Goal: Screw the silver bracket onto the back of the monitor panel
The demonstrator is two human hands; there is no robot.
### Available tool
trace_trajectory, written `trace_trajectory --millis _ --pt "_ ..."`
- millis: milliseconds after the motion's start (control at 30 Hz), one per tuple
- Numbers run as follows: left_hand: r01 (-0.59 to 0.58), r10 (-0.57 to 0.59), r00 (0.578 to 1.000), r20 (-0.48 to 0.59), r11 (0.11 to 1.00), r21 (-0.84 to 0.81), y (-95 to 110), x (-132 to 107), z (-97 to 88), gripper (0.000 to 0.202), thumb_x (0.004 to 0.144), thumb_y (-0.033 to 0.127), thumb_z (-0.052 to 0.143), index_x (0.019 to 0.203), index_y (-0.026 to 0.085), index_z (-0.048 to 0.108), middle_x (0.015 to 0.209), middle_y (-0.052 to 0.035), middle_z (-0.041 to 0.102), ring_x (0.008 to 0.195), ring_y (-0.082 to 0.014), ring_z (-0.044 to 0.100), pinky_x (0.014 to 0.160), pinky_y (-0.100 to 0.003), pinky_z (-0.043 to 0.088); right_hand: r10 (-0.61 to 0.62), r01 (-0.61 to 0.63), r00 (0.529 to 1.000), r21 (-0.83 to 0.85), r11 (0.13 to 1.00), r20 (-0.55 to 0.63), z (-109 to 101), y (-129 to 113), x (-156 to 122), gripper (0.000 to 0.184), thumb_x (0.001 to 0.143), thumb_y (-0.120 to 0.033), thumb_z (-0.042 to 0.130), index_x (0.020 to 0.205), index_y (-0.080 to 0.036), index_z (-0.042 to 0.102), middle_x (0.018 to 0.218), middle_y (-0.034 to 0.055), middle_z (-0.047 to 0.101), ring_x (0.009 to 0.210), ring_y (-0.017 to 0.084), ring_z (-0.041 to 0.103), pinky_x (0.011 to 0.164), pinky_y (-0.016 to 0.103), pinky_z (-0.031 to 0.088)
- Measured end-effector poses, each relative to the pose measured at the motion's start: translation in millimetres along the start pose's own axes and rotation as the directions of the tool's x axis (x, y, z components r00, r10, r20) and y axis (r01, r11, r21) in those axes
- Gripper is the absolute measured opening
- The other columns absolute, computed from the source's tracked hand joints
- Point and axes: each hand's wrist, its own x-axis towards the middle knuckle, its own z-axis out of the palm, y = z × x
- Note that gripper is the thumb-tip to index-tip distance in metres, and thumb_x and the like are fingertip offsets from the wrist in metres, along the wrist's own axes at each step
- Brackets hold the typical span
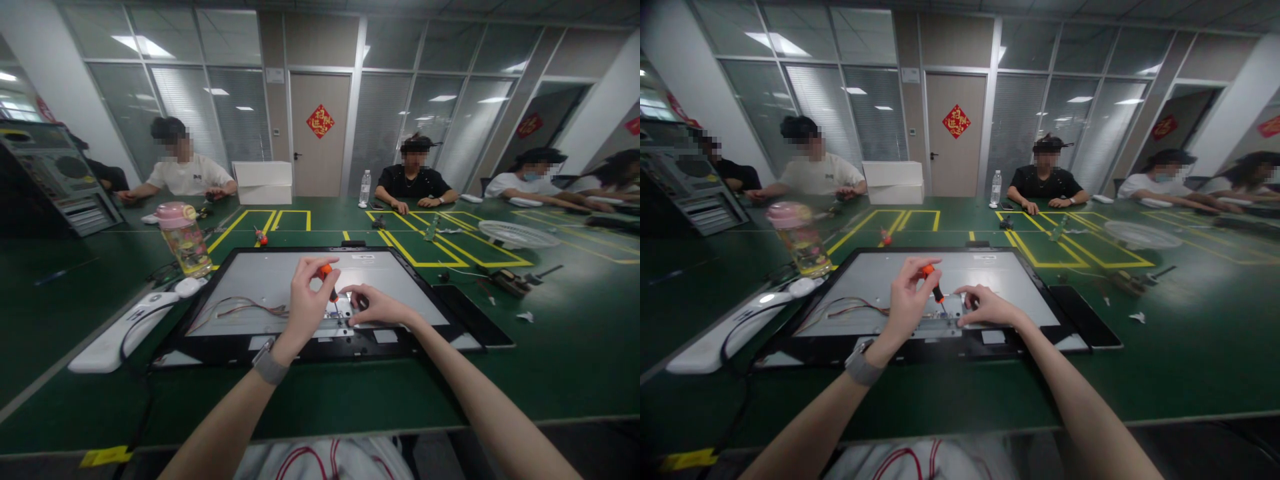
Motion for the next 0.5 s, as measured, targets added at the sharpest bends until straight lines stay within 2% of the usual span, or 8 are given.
trace_trajectory --millis 100,200,267,367,500 --pt "-0.002 0.002 1.000 -0.023 1.000 0.022 0.3 -0.1 -0.5 0.022 0.090 0.031 0.058 0.106 0.023 0.072 0.099 -0.0052 0.059 0.085 -0.0141 0.058 0.080 -0.028 0.050 0.001 -0.001 1.000 0.001 1.000 0.007 -0.4 -0.4 -0.2 0.070 0.062 -0.044 0.084 0.124 -0.021 0.062 0.079 -0.0015 0.056 0.077 0.018 0.051 0.074 0.030 0.038" --pt "-0.001 0.001 1.000 0.022 1.000 -0.025 1.7 1.4 -1.8 0.029 0.095 0.031 0.048 0.113 0.023 0.070 0.103 -0.0066 0.063 0.092 -0.0160 0.060 0.084 -0.031 0.050 0.013 -0.013 1.000 -0.005 1.000 -0.001 -0.6 -2.6 -0.5 0.068 0.062 -0.044 0.085 0.122 -0.021 0.063 0.079 -0.0015 0.056 0.078 0.018 0.050 0.073 0.030 0.038" --pt "0.004 -0.003 0.999 0.035 0.999 -0.038 2.4 2.3 -2.0 0.026 0.093 0.032 0.053 0.110 0.021 0.070 0.097 -0.0061 0.064 0.089 -0.0161 0.061 0.082 -0.030 0.050 0.017 -0.017 1.000 -0.006 1.000 -0.002 -0.8 -4.5 -0.7 0.067 0.061 -0.044 0.085 0.121 -0.021 0.064 0.078 -0.0017 0.055 0.077 0.018 0.050 0.074 0.030 0.039" --pt "0.001 -0.001 1.000 -0.011 1.000 -0.010 2.6 1.9 -1.3 0.020 0.085 0.032 0.065 0.099 0.021 0.073 0.091 -0.0046 0.062 0.081 -0.0146 0.059 0.077 -0.028 0.050 0.016 -0.016 1.000 -0.007 1.000 -0.002 -1.3 -6.4 -0.8 0.067 0.061 -0.044 0.085 0.121 -0.022 0.063 0.078 -0.0019 0.056 0.077 0.018 0.050 0.074 0.030 0.039" --pt "0.010 -0.010 1.000 -0.001 0.999 -0.046 3.6 0.7 -0.8 0.025 0.091 0.034 0.055 0.106 0.022 0.072 0.098 -0.0059 0.062 0.085 -0.0151 0.059 0.081 -0.030 0.050 0.015 -0.015 1.000 -0.007 1.000 0.002 -1.5 -5.8 -1.1 0.068 0.062 -0.043 0.085 0.123 -0.022 0.063 0.079 -0.0015 0.056 0.077 0.018 0.051 0.074 0.030 0.039"
